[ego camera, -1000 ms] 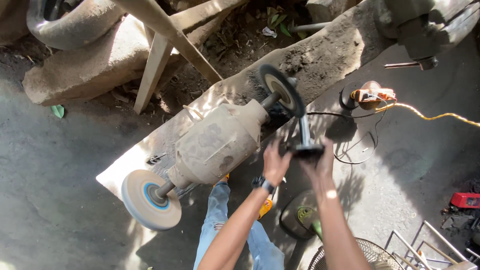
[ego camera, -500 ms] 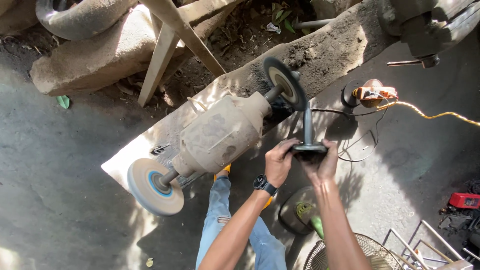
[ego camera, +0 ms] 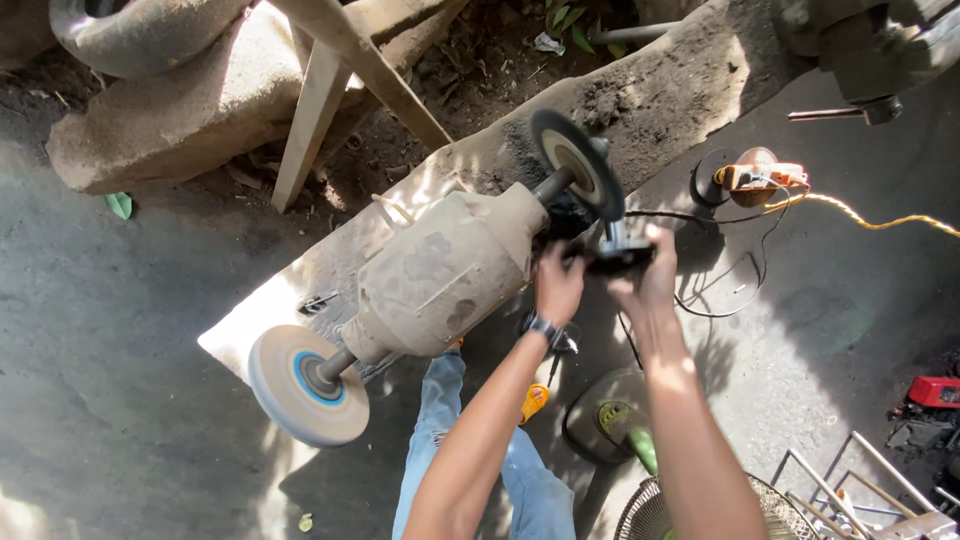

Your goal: The person walks to a bench grinder and grinds two metal parts against the spinning wheel. They hold each part with both hands, rotating them to grind different surfaces, then walk back to the starting area.

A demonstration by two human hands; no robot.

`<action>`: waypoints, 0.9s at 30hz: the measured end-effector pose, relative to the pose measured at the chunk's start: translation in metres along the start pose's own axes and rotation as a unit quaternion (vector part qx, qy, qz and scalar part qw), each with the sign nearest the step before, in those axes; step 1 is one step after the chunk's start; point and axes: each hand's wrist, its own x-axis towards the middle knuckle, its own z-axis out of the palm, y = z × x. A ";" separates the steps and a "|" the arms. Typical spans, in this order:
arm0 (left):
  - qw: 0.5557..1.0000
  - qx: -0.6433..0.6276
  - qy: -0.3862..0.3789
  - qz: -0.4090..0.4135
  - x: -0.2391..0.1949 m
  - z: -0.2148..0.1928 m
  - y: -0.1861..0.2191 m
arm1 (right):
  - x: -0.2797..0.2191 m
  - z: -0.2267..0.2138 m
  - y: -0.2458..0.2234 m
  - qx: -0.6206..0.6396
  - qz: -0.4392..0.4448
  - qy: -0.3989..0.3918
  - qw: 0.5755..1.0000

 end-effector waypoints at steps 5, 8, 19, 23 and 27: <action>0.998 -0.034 0.054 -0.013 0.005 0.002 0.010 | -0.026 0.055 -0.018 -0.009 -0.013 0.045 0.999; 0.997 -0.058 -0.007 0.057 -0.032 -0.028 0.050 | -0.070 0.035 -0.006 -0.008 -0.006 0.015 1.000; 0.958 0.159 -0.188 0.148 -0.091 -0.043 0.090 | -0.079 -0.102 0.056 0.132 0.047 0.081 0.987; 0.978 0.090 -0.139 0.125 -0.064 -0.020 0.038 | -0.058 -0.041 0.028 0.067 0.015 0.067 0.995; 0.999 0.043 -0.008 -0.030 0.002 0.009 -0.006 | 0.004 0.007 -0.001 0.010 0.000 -0.001 1.000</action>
